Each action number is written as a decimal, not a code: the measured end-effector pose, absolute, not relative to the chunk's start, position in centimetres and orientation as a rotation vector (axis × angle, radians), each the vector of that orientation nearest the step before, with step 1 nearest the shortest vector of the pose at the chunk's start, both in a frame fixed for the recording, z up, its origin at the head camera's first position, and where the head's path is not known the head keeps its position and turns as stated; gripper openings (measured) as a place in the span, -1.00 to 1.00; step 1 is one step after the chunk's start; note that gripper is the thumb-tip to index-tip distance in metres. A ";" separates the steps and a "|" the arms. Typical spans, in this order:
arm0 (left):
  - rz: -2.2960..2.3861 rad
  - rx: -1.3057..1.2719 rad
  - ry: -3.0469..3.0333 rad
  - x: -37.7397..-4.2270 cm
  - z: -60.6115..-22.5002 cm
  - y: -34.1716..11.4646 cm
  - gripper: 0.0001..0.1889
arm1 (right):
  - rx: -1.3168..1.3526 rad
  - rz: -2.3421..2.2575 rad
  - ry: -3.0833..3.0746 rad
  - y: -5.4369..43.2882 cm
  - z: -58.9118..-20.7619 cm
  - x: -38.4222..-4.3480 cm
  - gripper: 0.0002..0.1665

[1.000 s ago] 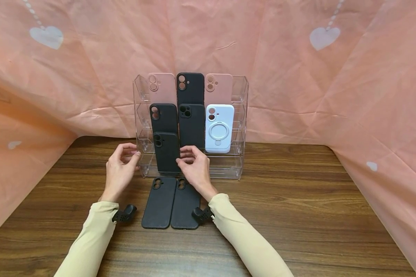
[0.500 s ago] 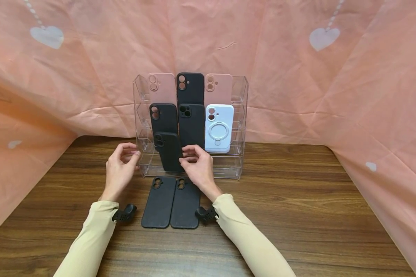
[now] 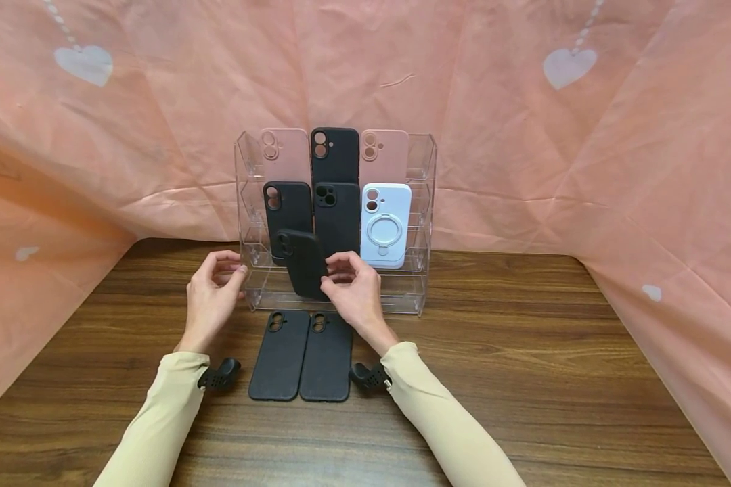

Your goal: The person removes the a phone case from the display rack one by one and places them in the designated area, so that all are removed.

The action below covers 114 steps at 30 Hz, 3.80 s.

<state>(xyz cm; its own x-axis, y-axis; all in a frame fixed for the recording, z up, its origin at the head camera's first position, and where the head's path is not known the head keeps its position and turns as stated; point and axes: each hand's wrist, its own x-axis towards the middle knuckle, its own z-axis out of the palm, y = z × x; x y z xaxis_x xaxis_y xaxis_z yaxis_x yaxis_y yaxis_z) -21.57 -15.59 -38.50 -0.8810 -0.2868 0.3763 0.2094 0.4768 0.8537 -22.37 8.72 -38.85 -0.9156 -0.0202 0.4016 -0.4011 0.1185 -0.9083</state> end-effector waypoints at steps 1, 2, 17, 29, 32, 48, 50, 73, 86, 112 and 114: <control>-1.394 0.063 -2.254 -21.6 -38.5 -15.6 -0.80 | 0.414 1.865 -2.109 8.8 -38.8 -22.3 -0.68; -1.394 0.063 -2.254 -21.6 -38.5 -15.6 -0.79 | 0.415 1.866 -2.105 8.9 -38.7 -22.3 -0.68; -1.404 0.058 -2.256 -21.5 -38.5 -15.6 -0.79 | 0.460 1.858 -2.034 10.3 -37.6 -21.3 -0.67; -1.412 0.071 -2.253 -21.5 -38.5 -15.6 -0.80 | 0.489 1.818 -2.108 12.4 -36.6 -20.2 -0.66; -1.401 0.075 -2.257 -21.5 -38.5 -15.6 -0.80 | 0.501 1.803 -2.114 12.9 -36.5 -20.0 -0.65; -1.384 0.071 -2.248 -21.5 -38.6 -15.6 -0.81 | 0.503 1.833 -2.155 15.8 -36.5 -18.7 -0.59; -1.384 0.070 -2.248 -21.5 -38.6 -15.6 -0.81 | 0.502 1.841 -2.167 16.2 -36.5 -18.5 -0.57; -1.388 0.061 -2.267 -21.2 -38.4 -15.6 -0.80 | 0.433 1.928 -2.316 19.6 -37.3 -16.8 -0.42; -1.449 0.036 -2.247 -21.3 -38.4 -15.6 -0.80 | 0.439 1.915 -2.452 21.4 -37.9 -15.9 -0.39; -1.427 0.036 -2.262 -21.1 -38.5 -15.7 -0.80 | 0.467 2.072 -2.657 22.9 -40.0 -14.7 -0.25; -1.427 0.039 -2.263 -21.1 -38.5 -15.7 -0.80 | 0.478 2.078 -2.672 23.0 -40.2 -14.7 -0.23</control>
<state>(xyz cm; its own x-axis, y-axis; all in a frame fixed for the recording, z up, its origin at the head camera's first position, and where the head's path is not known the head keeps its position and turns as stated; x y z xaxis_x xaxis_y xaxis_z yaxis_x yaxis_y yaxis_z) -21.14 -15.68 -38.46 -0.8933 -0.2629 0.3646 0.2157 0.4608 0.8609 -14.69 23.00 -40.18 -0.9236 -0.3805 -0.0473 -0.0479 0.2368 -0.9704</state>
